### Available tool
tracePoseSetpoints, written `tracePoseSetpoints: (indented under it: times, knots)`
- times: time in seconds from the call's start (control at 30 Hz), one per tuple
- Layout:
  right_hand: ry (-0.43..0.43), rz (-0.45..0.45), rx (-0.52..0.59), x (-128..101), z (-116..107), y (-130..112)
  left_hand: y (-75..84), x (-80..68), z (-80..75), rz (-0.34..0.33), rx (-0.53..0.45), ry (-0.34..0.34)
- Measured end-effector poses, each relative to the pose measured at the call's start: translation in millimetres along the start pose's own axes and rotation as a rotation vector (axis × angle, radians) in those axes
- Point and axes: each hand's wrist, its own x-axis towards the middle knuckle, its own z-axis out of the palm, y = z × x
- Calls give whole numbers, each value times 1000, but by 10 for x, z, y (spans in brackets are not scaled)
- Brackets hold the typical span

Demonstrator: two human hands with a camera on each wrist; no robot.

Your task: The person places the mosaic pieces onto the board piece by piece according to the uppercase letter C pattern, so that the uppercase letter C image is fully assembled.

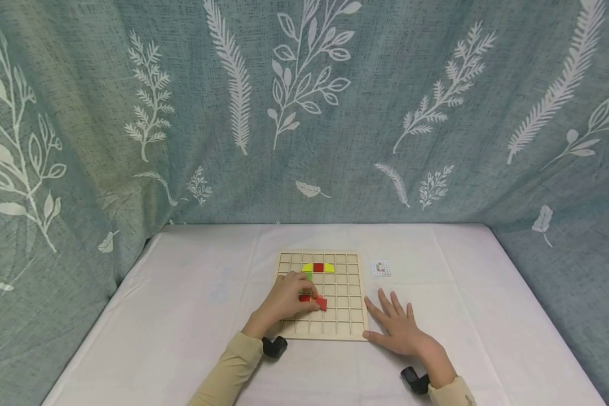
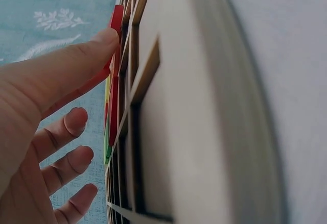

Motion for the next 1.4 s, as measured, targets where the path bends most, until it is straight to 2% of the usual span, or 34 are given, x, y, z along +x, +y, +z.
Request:
tracePoseSetpoints:
  times: [0.37,0.57,0.77,0.93,1.1,1.4]
  knots:
    - [0,1,6,-7,-4,-6,37,24,11,11,-30,-24]
    - [2,6,-1,-4,-1,-4,23,57,-13,48,-74,-116]
    - [4,7,-6,-8,-5,-16,9,108,-52,95,-74,-219]
    - [-9,10,13,-14,-22,-32,8,140,-79,104,-74,-265]
    - [-18,9,17,-19,-34,-43,26,159,-76,90,-80,-251]
    - [-7,3,17,-25,-38,-45,108,149,30,18,-9,-130]
